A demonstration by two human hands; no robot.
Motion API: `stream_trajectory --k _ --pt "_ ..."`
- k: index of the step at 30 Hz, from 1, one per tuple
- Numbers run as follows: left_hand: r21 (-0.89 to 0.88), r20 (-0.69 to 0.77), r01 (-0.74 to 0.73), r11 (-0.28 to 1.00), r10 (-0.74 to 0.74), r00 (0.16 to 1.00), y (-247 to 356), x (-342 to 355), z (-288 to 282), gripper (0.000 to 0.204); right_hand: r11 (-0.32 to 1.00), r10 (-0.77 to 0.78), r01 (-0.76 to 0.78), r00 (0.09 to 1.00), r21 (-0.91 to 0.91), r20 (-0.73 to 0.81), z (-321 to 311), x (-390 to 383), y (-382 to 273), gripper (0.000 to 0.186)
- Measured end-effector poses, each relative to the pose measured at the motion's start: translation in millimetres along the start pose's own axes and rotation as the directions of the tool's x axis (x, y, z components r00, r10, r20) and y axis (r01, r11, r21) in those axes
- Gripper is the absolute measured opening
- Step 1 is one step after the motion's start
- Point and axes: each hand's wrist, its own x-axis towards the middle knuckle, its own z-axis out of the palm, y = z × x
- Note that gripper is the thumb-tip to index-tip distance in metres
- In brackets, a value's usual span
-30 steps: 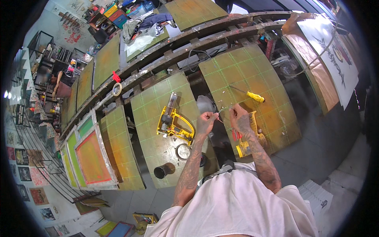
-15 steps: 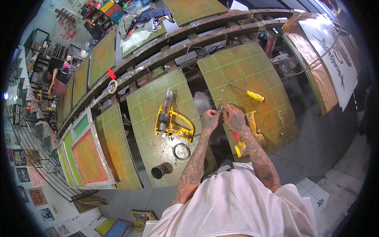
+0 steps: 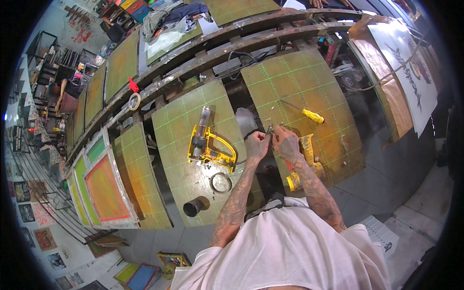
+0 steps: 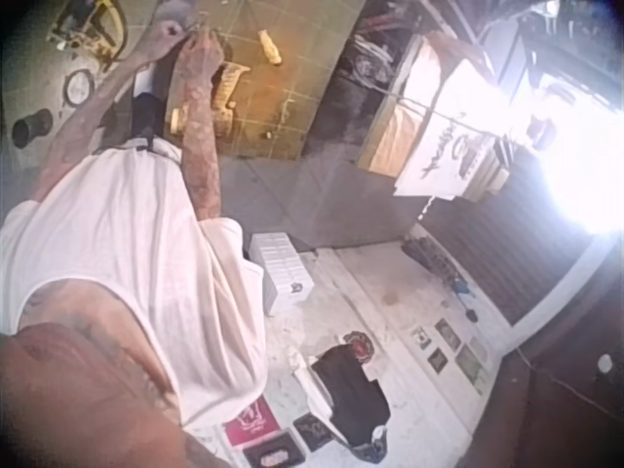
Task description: The person works at a cluttered workbench, using pliers and a screwdriver to strip, twist, and connect small wires. They repeatedly handle wire ends and small components, occasionally picking up tools and setting them down while continuing the wiring task.
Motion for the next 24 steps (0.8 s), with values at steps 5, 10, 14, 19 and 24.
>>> stream_trajectory --k 5,10,14,19,24 --pt "0.011 -0.017 -0.005 1.0 0.005 1.0 8 -7 -6 0.02 0.999 -0.013 0.012 1.0 -0.031 -0.017 0 0 -3 0.012" --pt "-0.018 -0.011 -0.026 1.0 0.025 1.0 16 -14 -6 0.018 0.999 -0.024 0.024 0.999 -0.025 -0.038 0 -1 -2 0.012" --pt "0.014 -0.026 -0.036 0.999 0.036 0.999 17 -17 -6 0.02 0.999 -0.051 0.052 0.998 0.01 -0.045 -2 0 3 0.014" --pt "-0.286 0.008 0.048 0.957 -0.047 0.999 -10 -12 -3 0.024 0.937 0.085 -0.09 0.996 0.337 0.028 -17 1 15 0.014" --pt "-0.325 0.151 0.267 0.907 -0.229 0.962 14 -11 -19 0.027 0.981 0.084 -0.069 0.993 0.179 -0.079 -17 -7 3 0.016"
